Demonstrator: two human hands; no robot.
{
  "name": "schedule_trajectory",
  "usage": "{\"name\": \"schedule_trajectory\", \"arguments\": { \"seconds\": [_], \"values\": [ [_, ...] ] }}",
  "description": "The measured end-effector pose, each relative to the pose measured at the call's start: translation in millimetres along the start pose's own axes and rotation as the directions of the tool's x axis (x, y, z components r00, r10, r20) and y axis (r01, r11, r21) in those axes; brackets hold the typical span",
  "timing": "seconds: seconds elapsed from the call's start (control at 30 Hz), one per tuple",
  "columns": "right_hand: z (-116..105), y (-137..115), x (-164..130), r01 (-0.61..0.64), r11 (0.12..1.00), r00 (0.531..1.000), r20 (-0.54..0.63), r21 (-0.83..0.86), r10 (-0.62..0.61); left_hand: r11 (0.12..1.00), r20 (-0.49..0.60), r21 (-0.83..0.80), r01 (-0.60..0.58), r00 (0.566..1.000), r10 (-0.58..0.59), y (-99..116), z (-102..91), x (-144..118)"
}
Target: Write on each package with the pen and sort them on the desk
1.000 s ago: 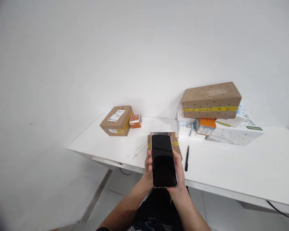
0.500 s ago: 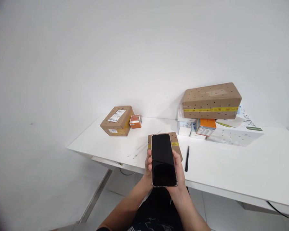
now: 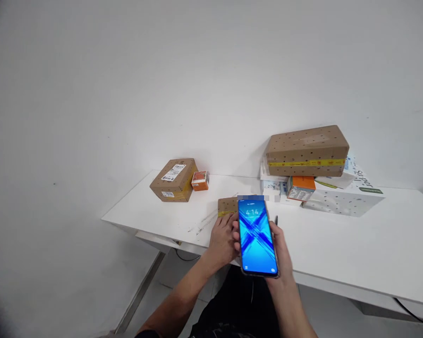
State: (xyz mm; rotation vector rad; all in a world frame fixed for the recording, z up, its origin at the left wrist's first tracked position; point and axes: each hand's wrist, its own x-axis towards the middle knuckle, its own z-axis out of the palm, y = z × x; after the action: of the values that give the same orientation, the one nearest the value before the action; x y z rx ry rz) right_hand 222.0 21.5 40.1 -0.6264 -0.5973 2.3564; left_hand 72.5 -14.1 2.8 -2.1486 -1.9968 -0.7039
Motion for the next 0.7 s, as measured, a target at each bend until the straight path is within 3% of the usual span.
{"name": "schedule_trajectory", "arguments": {
  "seconds": [0.07,0.1,0.17,0.2,0.27,0.33,0.4,0.5,0.6,0.7],
  "values": [
    [-16,-12,-10,0.142,0.985,0.981,-0.12,-0.093,-0.153,0.999,0.081,-0.012,-0.037,0.996,0.038,-8,-17.6,7],
    [-26,-18,-15,0.217,0.962,0.95,-0.192,-0.163,-0.247,0.999,0.136,-0.022,-0.044,0.99,0.047,-13,-25.1,11],
    [-51,-30,-24,0.295,0.884,0.85,-0.324,-0.362,-0.416,0.997,0.261,-0.064,-0.037,0.964,0.052,-27,-36.2,20],
    [-65,-36,-28,0.289,0.828,0.774,-0.391,-0.481,-0.497,0.995,0.328,-0.097,-0.028,0.943,0.058,-34,-39.6,25],
    [-95,-45,-33,0.151,0.654,0.608,-0.452,-0.741,-0.653,0.986,0.449,-0.166,0.006,0.891,0.07,-49,-42.8,36],
    [-125,-51,-36,-0.172,0.448,0.499,-0.469,-0.878,-0.728,0.976,0.536,-0.214,0.045,0.84,0.078,-60,-43.4,46],
    [-151,-54,-34,-0.418,0.242,0.476,-0.438,-0.876,-0.763,0.969,0.589,-0.24,0.057,0.802,0.099,-66,-43.9,51],
    [-178,-51,-25,-0.584,0.057,0.481,-0.401,-0.81,-0.78,0.967,0.607,-0.252,0.046,0.785,0.121,-67,-45.8,49],
    [-191,-43,-14,-0.667,-0.028,0.466,-0.387,-0.744,-0.796,0.967,0.533,-0.251,0.052,0.841,0.094,-65,-47.4,40],
    [-197,-38,-7,-0.659,-0.07,0.468,-0.336,-0.749,-0.817,0.969,0.43,-0.236,0.076,0.902,0.034,-62,-47.3,28]
  ]
}}
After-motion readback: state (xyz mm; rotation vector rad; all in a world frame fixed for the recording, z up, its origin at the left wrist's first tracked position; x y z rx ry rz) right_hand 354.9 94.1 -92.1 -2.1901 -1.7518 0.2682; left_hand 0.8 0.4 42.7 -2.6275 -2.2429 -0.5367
